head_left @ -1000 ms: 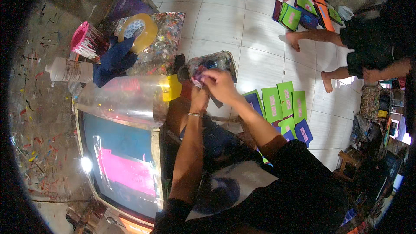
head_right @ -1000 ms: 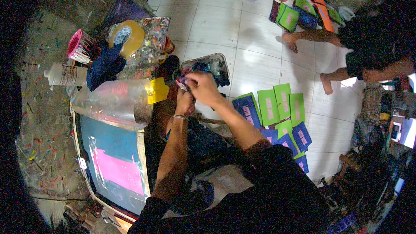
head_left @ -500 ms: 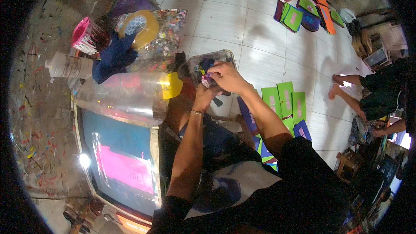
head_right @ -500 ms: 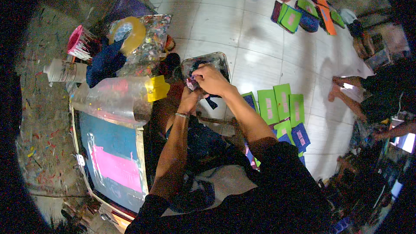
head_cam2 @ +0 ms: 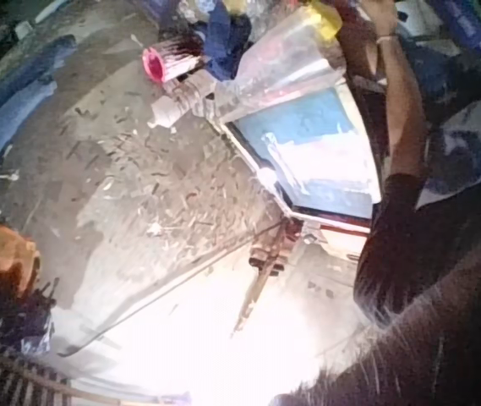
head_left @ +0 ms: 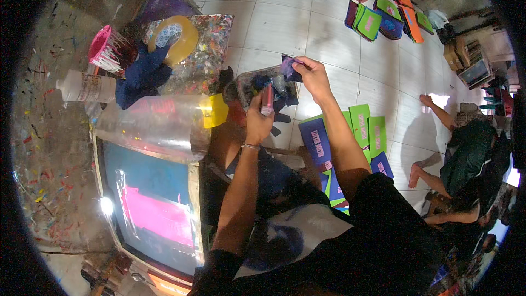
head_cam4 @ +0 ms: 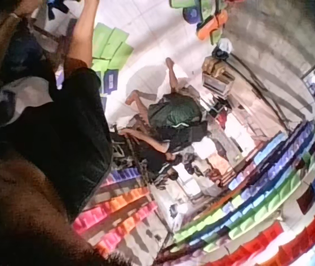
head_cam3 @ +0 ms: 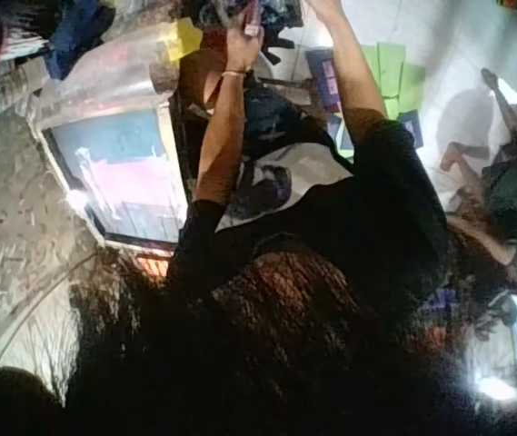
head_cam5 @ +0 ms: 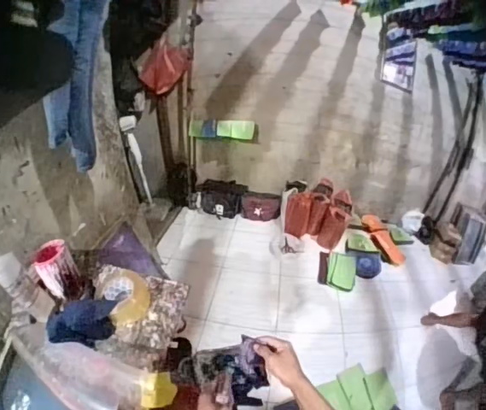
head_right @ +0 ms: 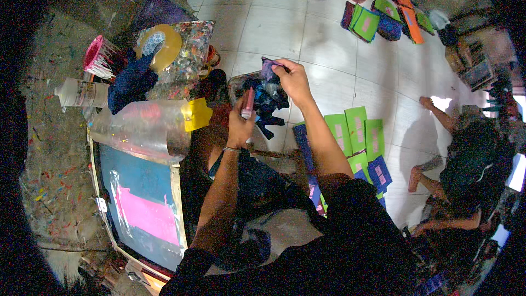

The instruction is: The person spreads ink across a screen printing mesh with a squeegee, scrapes excess ink back into a container, and cleans the tools with a cloth and liquid from a bottle.

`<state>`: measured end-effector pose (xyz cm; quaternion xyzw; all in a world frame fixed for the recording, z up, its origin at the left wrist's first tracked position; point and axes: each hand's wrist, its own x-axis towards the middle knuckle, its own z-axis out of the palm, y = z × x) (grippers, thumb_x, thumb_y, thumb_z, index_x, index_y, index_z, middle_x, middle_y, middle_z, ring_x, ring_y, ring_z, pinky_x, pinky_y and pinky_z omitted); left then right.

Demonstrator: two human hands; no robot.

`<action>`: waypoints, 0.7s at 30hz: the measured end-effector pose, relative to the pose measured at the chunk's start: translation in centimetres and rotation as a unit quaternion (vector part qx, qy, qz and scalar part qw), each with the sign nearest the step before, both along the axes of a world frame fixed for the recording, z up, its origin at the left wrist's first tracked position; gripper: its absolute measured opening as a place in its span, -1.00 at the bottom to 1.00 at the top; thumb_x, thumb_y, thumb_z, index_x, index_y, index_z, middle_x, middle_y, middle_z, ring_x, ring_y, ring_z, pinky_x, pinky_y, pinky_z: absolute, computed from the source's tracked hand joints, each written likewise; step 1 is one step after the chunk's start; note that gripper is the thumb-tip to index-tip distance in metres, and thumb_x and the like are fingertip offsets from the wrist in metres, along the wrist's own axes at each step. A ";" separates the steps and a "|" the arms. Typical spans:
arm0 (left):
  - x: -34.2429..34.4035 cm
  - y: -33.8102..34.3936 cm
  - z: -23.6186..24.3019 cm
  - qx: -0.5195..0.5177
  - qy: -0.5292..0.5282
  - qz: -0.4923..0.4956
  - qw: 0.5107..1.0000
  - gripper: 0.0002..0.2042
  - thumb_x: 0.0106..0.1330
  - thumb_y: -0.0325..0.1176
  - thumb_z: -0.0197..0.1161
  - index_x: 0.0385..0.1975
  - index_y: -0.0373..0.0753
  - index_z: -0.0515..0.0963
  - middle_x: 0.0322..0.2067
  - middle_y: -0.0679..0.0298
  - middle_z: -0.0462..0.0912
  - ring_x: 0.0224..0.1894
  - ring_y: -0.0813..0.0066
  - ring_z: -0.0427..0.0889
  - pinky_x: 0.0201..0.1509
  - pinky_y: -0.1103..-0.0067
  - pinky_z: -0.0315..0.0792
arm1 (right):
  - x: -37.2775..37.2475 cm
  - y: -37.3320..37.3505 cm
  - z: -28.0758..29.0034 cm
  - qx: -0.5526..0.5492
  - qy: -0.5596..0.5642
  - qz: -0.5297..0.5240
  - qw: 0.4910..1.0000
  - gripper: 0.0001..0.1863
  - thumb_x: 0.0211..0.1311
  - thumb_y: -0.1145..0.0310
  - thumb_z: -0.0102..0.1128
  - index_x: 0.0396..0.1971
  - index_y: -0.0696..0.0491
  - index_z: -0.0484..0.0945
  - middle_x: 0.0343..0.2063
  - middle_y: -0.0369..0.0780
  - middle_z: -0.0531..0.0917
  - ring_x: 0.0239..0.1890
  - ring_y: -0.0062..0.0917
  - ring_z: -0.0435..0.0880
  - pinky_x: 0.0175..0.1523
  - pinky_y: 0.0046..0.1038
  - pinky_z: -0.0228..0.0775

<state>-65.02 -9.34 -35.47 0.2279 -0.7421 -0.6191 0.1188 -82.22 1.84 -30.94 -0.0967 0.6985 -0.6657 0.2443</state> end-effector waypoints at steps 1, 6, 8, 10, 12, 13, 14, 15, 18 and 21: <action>-0.1 0.5 0.4 -0.197 0.023 0.017 0.980 -0.49 0.05 -0.55 0.23 0.09 -0.40 0.37 -0.11 -0.06 0.54 -0.01 0.07 0.54 0.12 0.35 0.41 | -0.1 0.6 -0.7 0.004 0.000 0.000 1.000 -0.81 0.16 0.43 0.21 -0.26 0.19 0.63 -0.54 -0.33 0.61 -0.47 -0.68 0.46 -0.32 -0.56 0.34; 0.2 0.9 0.7 -0.327 -0.025 0.038 0.944 -0.42 -0.07 -0.59 0.19 0.10 -0.36 0.37 -0.09 -0.05 0.47 -0.05 -0.10 0.45 0.01 0.22 0.38 | 2.2 0.9 -0.3 0.159 0.226 0.110 0.955 -0.82 0.17 0.49 0.17 -0.24 0.20 0.61 -0.45 -0.18 0.67 -0.44 -0.55 0.59 -0.27 -0.53 0.43; 0.2 0.8 0.6 -0.332 -0.048 0.037 0.941 -0.41 -0.08 -0.60 0.18 0.10 -0.36 0.37 -0.09 -0.04 0.47 -0.04 -0.10 0.45 0.02 0.22 0.38 | 3.2 0.4 -0.6 0.163 0.297 0.148 0.929 -0.81 0.14 0.50 0.16 -0.23 0.19 0.61 -0.43 -0.11 0.66 -0.41 -0.40 0.62 -0.25 -0.45 0.45; 0.4 0.6 0.5 -0.338 -0.068 0.035 0.938 -0.41 -0.09 -0.61 0.18 0.10 -0.36 0.36 -0.08 -0.03 0.48 -0.03 -0.09 0.44 0.03 0.23 0.38 | 4.3 -0.2 -0.3 0.146 0.359 0.196 0.901 -0.79 0.07 0.51 0.09 -0.28 0.17 0.62 -0.43 0.08 0.62 -0.36 -0.07 0.62 -0.18 -0.21 0.46; 0.6 0.6 0.3 -0.346 -0.058 0.029 0.936 -0.39 -0.10 -0.63 0.15 0.11 -0.34 0.35 -0.07 -0.03 0.47 -0.01 -0.08 0.43 0.04 0.23 0.38 | 5.6 -0.3 -1.0 0.168 0.341 0.184 0.907 -0.79 0.06 0.52 0.09 -0.29 0.18 0.62 -0.44 0.09 0.61 -0.37 -0.07 0.61 -0.19 -0.20 0.46; 0.6 0.8 0.1 -0.346 -0.058 0.030 0.936 -0.39 -0.10 -0.63 0.15 0.11 -0.34 0.35 -0.07 -0.03 0.47 -0.01 -0.08 0.43 0.04 0.23 0.38 | 5.9 -0.2 -1.3 0.189 0.322 0.171 0.912 -0.79 0.05 0.53 0.08 -0.30 0.19 0.62 -0.45 0.10 0.60 -0.39 -0.07 0.61 -0.19 -0.19 0.46; 0.5 1.0 -0.1 -0.348 -0.072 0.035 0.934 -0.40 -0.09 -0.63 0.14 0.11 -0.34 0.36 -0.07 -0.03 0.47 0.00 -0.08 0.42 0.06 0.23 0.37 | 5.8 0.0 -1.5 0.196 0.321 0.179 0.909 -0.80 0.05 0.54 0.06 -0.32 0.21 0.62 -0.45 0.09 0.61 -0.37 -0.07 0.61 -0.18 -0.20 0.45; 0.6 1.0 -0.1 -0.350 -0.087 0.042 0.932 -0.40 -0.09 -0.64 0.13 0.11 -0.34 0.36 -0.07 -0.04 0.47 0.02 -0.08 0.42 0.08 0.22 0.37 | 6.0 0.1 -1.4 0.195 0.321 0.180 0.909 -0.80 0.05 0.54 0.06 -0.32 0.21 0.62 -0.45 0.09 0.61 -0.37 -0.07 0.61 -0.18 -0.20 0.45; 0.8 0.8 -0.3 -0.323 -0.079 0.026 0.943 -0.43 -0.08 -0.63 0.13 0.08 -0.39 0.38 -0.08 -0.08 0.48 0.02 -0.09 0.43 0.10 0.23 0.36 | 7.0 0.8 -0.7 0.174 0.363 0.189 0.895 -0.79 0.04 0.57 0.06 -0.31 0.22 0.61 -0.41 0.07 0.62 -0.33 -0.07 0.60 -0.17 -0.23 0.45; 0.7 0.2 -1.8 -0.319 -0.056 0.041 0.945 -0.48 -0.07 -0.63 0.13 0.03 -0.43 0.41 -0.08 -0.13 0.49 0.01 -0.12 0.44 0.10 0.23 0.35 | 7.5 1.9 0.5 0.144 0.317 0.213 0.913 -0.79 0.04 0.59 0.06 -0.31 0.21 0.61 -0.37 0.05 0.62 -0.30 -0.09 0.60 -0.16 -0.25 0.45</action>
